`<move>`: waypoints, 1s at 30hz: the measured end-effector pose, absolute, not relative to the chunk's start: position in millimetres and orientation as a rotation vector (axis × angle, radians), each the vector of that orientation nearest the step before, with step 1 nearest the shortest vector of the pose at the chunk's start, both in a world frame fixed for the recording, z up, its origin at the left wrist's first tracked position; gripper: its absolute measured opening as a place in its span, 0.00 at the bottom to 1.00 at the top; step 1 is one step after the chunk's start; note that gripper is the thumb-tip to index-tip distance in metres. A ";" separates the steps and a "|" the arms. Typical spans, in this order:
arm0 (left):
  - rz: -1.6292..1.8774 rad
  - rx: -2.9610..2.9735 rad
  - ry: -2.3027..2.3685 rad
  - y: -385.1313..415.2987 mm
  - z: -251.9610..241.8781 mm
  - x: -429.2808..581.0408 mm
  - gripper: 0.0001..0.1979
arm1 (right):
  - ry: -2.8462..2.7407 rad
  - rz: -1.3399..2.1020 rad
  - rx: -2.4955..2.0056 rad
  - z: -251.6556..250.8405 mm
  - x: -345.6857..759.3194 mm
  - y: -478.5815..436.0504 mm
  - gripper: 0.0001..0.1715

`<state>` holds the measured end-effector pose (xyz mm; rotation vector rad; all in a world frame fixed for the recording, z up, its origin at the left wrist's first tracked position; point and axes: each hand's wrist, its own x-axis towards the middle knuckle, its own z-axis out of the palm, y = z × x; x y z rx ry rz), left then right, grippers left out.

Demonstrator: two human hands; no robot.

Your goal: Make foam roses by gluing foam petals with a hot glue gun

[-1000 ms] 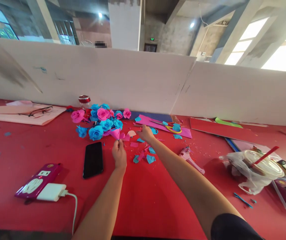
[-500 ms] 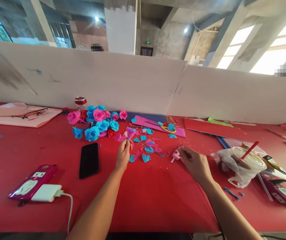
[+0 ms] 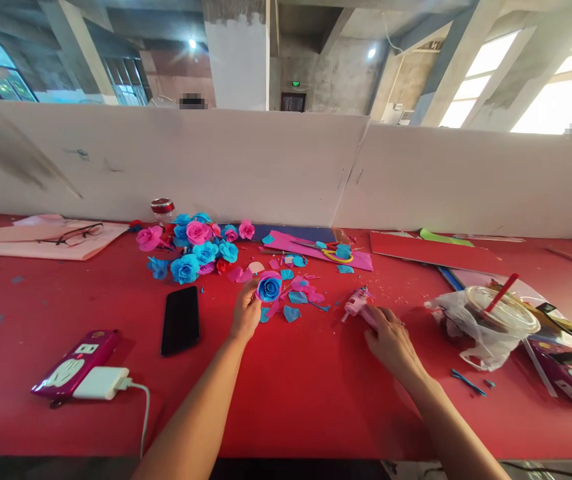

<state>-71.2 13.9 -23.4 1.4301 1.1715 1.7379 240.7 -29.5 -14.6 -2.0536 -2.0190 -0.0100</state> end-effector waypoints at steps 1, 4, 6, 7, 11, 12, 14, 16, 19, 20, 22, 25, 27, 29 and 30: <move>1.719 1.417 1.174 13.9 -23.8 -70.6 0.07 | -2.018 -0.012 -2.025 -17.2 242.6 -28.7 0.28; 1.668 1.340 1.173 13.0 -24.0 -68.3 0.09 | -2.014 -0.056 -1.930 -24.6 251.2 -24.9 0.26; 1.641 1.324 1.174 11.6 -22.7 -66.8 0.10 | -2.013 -0.071 -1.898 -27.0 258.6 -21.6 0.23; 1.633 1.332 1.183 10.9 -21.7 -66.3 0.11 | -2.013 -0.072 -1.901 -26.9 262.4 -20.1 0.21; 1.651 1.360 1.169 10.7 -18.6 -66.9 0.12 | -2.005 -0.153 -2.029 -12.9 271.2 -17.9 0.20; 1.676 1.341 1.160 11.5 -18.4 -67.7 0.13 | -1.999 -0.199 -2.073 -5.3 269.5 -18.2 0.21; 1.724 1.287 1.148 13.9 -18.5 -69.7 0.14 | -1.987 -0.262 -2.116 13.6 258.3 -18.0 0.22; 1.756 1.232 1.141 16.2 -18.6 -71.6 0.14 | -1.998 -0.184 -2.005 33.6 235.3 -14.7 0.21; 1.728 1.225 1.135 17.4 -17.8 -73.8 0.14 | -1.959 0.234 -1.730 52.4 182.8 -2.5 0.15; 1.706 1.234 1.130 17.1 -17.2 -74.4 0.14 | -1.910 0.384 -1.671 53.8 163.2 2.5 0.12; 1.672 1.238 1.112 15.9 -16.4 -74.9 0.13 | -1.801 0.623 -1.510 49.3 125.5 11.5 0.11; 1.643 1.204 1.128 13.5 -16.7 -73.3 0.11 | -1.673 0.805 -1.222 32.2 83.9 18.1 0.09; 1.611 1.197 1.141 12.0 -17.7 -70.2 0.10 | -1.637 0.827 -1.035 20.8 70.9 17.5 0.12; 1.562 1.191 1.104 10.3 -18.3 -65.6 0.10 | -1.619 0.849 -0.927 13.1 68.5 15.3 0.13; 1.532 1.177 1.081 9.4 -18.2 -62.9 0.10 | -1.610 0.867 -0.903 10.7 70.0 14.5 0.14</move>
